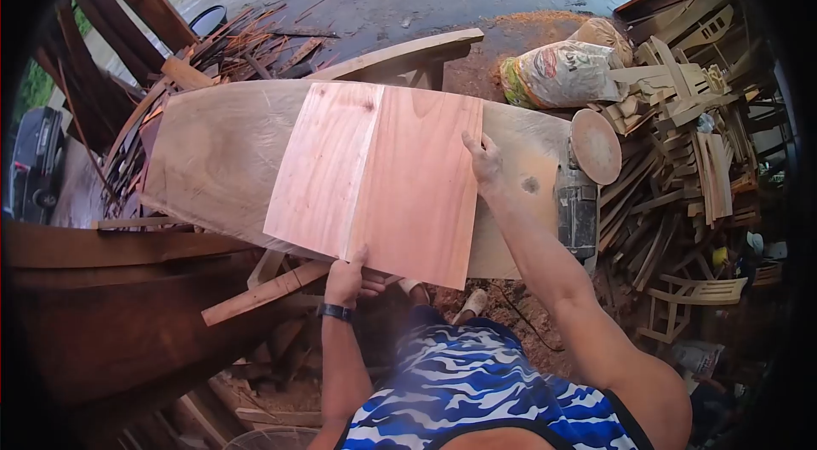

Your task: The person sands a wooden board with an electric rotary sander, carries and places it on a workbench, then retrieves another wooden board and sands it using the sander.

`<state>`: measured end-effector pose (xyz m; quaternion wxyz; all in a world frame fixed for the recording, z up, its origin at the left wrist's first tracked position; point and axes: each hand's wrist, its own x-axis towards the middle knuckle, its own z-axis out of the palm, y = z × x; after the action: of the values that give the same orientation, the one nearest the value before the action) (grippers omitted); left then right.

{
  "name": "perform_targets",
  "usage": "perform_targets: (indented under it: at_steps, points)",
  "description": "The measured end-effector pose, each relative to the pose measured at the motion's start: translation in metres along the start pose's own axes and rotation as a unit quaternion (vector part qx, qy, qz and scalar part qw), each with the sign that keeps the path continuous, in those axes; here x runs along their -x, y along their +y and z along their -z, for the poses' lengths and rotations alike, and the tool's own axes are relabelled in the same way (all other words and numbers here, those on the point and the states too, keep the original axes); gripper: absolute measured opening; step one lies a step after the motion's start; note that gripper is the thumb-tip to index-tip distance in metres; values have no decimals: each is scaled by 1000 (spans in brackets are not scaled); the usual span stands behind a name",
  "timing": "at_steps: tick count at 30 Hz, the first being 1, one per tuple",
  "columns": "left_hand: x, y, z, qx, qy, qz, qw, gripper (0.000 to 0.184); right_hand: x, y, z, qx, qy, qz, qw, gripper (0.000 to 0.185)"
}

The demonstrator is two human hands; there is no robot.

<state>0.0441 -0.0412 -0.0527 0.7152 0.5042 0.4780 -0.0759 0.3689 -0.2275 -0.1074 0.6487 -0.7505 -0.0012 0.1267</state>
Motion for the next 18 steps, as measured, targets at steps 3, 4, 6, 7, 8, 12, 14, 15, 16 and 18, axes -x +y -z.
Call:
perform_targets:
  at_steps: [3,4,6,7,8,12,14,15,16,18]
  points:
    - [-9,-8,-5,-103,52,23,993,68,5,-8,1,-77,3,-21,997,49]
    - [-9,-8,-6,-107,48,25,993,68,3,-1,8,-76,9,-24,997,49]
    - [-9,-7,-10,-176,91,14,980,68,-4,12,23,51,-78,6,996,54]
    - [-7,-7,-12,-169,99,4,981,67,3,8,26,52,-73,4,996,54]
    - [-8,-8,-13,-170,96,4,981,67,14,2,24,79,-53,15,995,60]
    - [-11,-22,-18,-51,104,-12,993,58,13,13,14,180,-20,43,983,79]
    - [-11,-30,-23,19,153,-36,987,51,14,16,12,142,-16,43,989,83]
    - [-10,-35,-24,51,155,-45,986,48,20,20,11,105,-10,48,993,86]
    - [-11,-39,-24,50,156,-37,986,48,25,22,11,108,-12,41,993,86]
    - [-11,-47,-21,86,208,-83,971,50,37,25,14,37,-74,16,996,86]
